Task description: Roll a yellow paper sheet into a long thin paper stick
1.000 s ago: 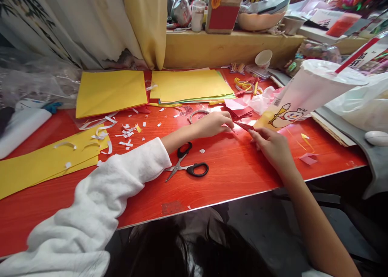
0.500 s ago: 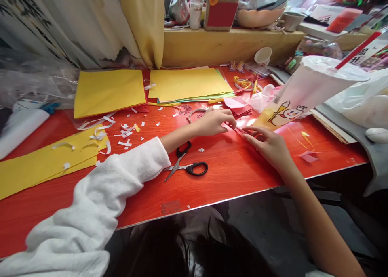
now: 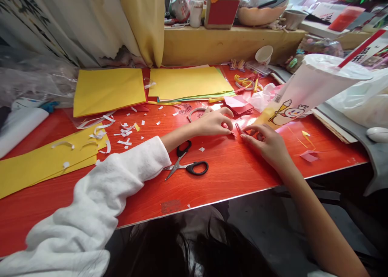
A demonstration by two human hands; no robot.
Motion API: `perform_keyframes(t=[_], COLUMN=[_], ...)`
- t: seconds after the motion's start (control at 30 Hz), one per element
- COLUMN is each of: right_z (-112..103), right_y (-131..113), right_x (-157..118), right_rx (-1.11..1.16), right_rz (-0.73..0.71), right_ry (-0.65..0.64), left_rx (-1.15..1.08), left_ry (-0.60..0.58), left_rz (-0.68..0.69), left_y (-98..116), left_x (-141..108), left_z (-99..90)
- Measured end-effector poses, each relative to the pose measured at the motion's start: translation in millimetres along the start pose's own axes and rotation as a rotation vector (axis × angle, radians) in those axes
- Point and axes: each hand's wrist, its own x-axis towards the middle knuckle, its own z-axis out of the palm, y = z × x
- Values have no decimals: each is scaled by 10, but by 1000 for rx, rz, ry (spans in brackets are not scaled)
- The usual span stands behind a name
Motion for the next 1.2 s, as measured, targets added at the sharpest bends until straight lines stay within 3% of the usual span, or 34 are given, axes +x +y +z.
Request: perform_keyframes(t=[0.23, 0.43, 0.63, 1.2], right_z=[8, 39, 109, 113], right_y=[-11, -45, -191, -159], right_x=[-11, -42, -51, -60], right_rx=[-79, -103, -211, -226], right_rz=[-85, -195, -479, -478], right_ry=[42, 156, -33, -5], left_rx=[-26, -56, 31, 194], left_ry=[-6, -42, -68, 8], left_rz=[-82, -119, -111, -10], left_y=[-18, 22, 17, 24], left_x=[7, -4, -11, -45], left_z=[12, 6, 11, 45])
